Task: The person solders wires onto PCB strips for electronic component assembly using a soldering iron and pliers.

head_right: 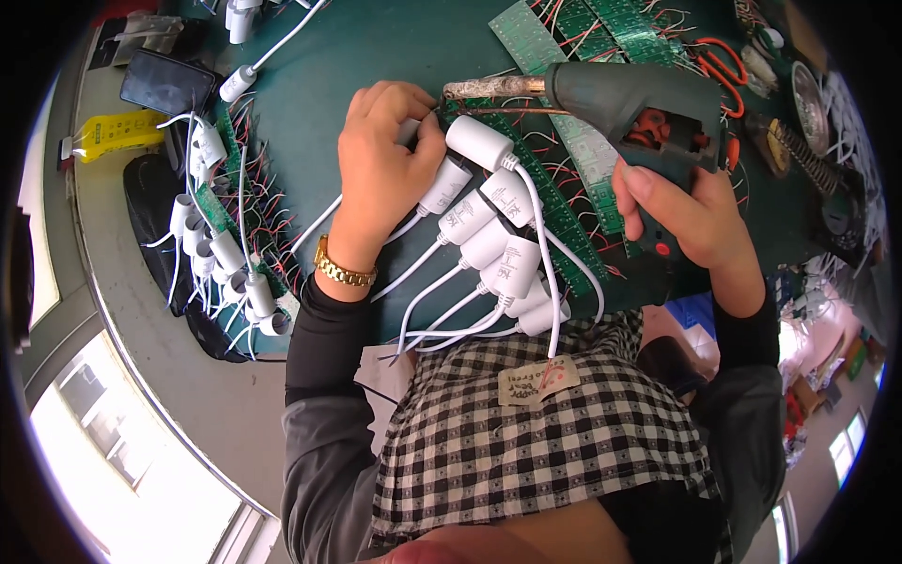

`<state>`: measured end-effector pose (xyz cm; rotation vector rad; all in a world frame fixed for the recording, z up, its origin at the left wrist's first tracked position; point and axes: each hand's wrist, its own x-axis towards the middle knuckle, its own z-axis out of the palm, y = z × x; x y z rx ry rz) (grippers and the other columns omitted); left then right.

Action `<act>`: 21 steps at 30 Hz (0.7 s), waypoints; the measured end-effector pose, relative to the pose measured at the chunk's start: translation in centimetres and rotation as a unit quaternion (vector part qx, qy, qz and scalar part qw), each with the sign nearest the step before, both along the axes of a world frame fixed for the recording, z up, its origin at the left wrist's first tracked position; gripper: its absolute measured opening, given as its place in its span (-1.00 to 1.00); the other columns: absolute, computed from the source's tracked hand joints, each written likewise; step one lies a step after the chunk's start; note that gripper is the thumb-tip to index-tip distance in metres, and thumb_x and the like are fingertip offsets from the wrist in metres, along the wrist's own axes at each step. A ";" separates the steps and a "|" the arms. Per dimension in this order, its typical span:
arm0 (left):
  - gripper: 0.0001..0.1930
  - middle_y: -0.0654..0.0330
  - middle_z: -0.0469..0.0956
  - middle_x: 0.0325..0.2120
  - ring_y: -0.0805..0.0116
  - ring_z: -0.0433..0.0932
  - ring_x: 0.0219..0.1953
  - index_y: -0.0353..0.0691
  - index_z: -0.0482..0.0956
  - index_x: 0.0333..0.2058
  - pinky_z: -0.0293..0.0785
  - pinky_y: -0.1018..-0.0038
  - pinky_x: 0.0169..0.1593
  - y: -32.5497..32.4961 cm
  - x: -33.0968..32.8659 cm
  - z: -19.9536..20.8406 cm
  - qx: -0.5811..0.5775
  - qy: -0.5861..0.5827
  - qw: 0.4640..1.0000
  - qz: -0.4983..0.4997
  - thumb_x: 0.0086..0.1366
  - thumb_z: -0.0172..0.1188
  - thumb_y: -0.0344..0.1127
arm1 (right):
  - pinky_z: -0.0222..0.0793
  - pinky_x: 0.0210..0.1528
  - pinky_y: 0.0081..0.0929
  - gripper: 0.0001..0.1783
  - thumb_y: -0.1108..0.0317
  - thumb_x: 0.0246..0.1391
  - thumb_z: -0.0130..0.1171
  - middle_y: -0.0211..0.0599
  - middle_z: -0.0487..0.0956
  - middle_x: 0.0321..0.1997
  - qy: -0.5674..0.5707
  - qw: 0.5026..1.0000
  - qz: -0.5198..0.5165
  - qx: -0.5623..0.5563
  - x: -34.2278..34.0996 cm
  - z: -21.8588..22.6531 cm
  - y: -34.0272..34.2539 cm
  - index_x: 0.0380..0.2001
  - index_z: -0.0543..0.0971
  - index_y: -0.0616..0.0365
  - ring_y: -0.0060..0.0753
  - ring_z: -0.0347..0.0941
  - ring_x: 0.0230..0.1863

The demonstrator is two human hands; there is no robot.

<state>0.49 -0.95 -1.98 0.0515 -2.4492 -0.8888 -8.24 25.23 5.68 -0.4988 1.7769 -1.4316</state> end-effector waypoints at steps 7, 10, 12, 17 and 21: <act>-0.88 0.18 0.51 -0.49 0.15 0.42 -0.44 -0.26 0.43 -0.52 0.35 0.35 -0.31 0.1 -0.2 0.0 -0.010 0.001 1.000 0.001 -0.09 0.13 -0.57 | 0.30 -0.51 -0.63 -0.76 0.28 0.14 0.00 -0.41 0.44 -0.58 0.013 1.000 -0.008 0.000 0.1 0.1 -0.1 -0.48 0.46 0.24 -0.61 0.40 -0.59; -0.89 0.18 0.51 -0.49 0.15 0.42 -0.43 -0.25 0.43 -0.52 0.35 0.35 -0.31 0.1 -0.1 0.1 -0.013 -0.004 1.000 0.004 -0.09 0.13 -0.57 | 0.30 -0.51 -0.63 -0.77 0.28 0.13 0.01 -0.39 0.45 -0.55 0.006 1.000 0.010 0.014 -0.3 -0.1 0.1 -0.48 0.46 0.24 -0.60 0.40 -0.59; -0.89 0.18 0.51 -0.49 0.15 0.42 -0.43 -0.25 0.43 -0.52 0.35 0.34 -0.30 0.2 -0.2 0.2 -0.014 -0.008 1.000 0.005 -0.09 0.13 -0.57 | 0.29 -0.53 -0.64 -0.78 0.27 0.12 0.03 -0.37 0.45 -0.55 -0.001 1.000 0.005 -0.008 -0.4 -0.3 0.3 -0.42 0.46 0.24 -0.59 0.39 -0.60; -0.88 0.19 0.50 -0.49 0.15 0.41 -0.43 -0.25 0.43 -0.52 0.35 0.35 -0.31 0.1 -0.3 0.1 -0.017 -0.009 1.000 0.001 -0.10 0.13 -0.57 | 0.25 -0.56 -0.68 -0.72 0.27 0.11 0.05 -0.34 0.46 -0.54 0.002 0.995 -0.059 -0.082 0.4 0.0 0.3 -0.22 0.46 0.27 -0.59 0.36 -0.63; -0.87 0.22 0.46 -0.50 0.15 0.40 -0.42 -0.19 0.43 -0.54 0.27 0.32 -0.32 0.0 -0.3 -0.4 -0.006 -0.002 1.000 0.001 -0.12 0.14 -0.54 | 0.24 -0.57 -0.69 -0.64 0.27 0.11 0.05 -0.32 0.47 -0.52 0.034 0.991 -0.059 -0.114 0.5 0.5 0.3 -0.09 0.44 0.28 -0.60 0.34 -0.64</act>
